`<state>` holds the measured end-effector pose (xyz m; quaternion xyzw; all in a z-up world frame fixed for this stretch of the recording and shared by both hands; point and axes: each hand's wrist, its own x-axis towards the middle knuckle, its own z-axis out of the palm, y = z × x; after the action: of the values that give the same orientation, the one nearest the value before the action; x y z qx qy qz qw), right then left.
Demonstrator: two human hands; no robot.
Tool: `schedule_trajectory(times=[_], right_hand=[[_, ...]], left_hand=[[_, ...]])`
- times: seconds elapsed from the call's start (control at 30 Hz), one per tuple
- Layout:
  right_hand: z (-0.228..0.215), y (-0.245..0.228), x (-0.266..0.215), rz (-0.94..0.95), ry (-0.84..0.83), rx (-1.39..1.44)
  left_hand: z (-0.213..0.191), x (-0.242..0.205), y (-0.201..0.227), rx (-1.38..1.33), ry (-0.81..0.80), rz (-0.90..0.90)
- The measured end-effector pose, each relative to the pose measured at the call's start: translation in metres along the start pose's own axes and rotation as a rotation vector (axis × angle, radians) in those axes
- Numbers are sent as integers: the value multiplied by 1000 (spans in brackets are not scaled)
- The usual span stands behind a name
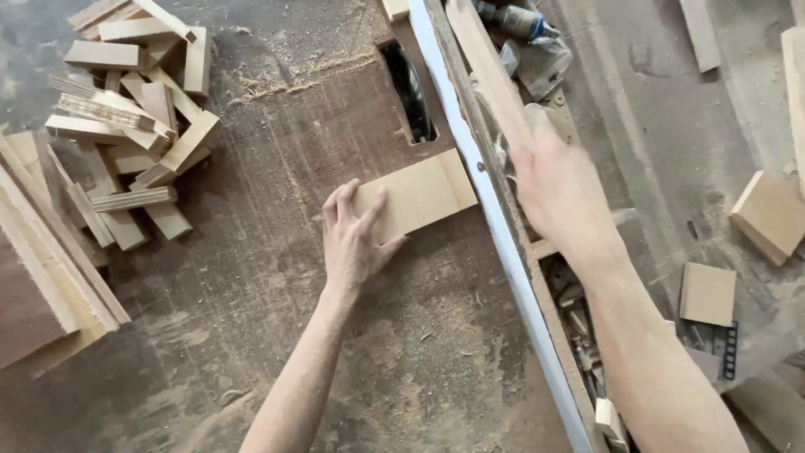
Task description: Cutting small rectangular wooden blocks using a table saw in a workshop.
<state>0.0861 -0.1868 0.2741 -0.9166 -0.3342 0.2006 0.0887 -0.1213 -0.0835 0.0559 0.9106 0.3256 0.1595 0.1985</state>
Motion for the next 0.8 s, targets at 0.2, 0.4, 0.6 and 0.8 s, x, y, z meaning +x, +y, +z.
schedule_trajectory(times=[0.2,0.4,0.6,0.8], right_hand=[[51,106,-136,221,-249,-122],[115,145,-163,196,-277,-288],[114,122,-140,77,-136,-556],[113,103,-99,61,-127,-453]], left_hand=[[9,14,0,84,-3,37],[4,14,1,122,-85,64],[-7,31,5,-8,-109,-56],[-17,70,-10,-35,-37,-43]])
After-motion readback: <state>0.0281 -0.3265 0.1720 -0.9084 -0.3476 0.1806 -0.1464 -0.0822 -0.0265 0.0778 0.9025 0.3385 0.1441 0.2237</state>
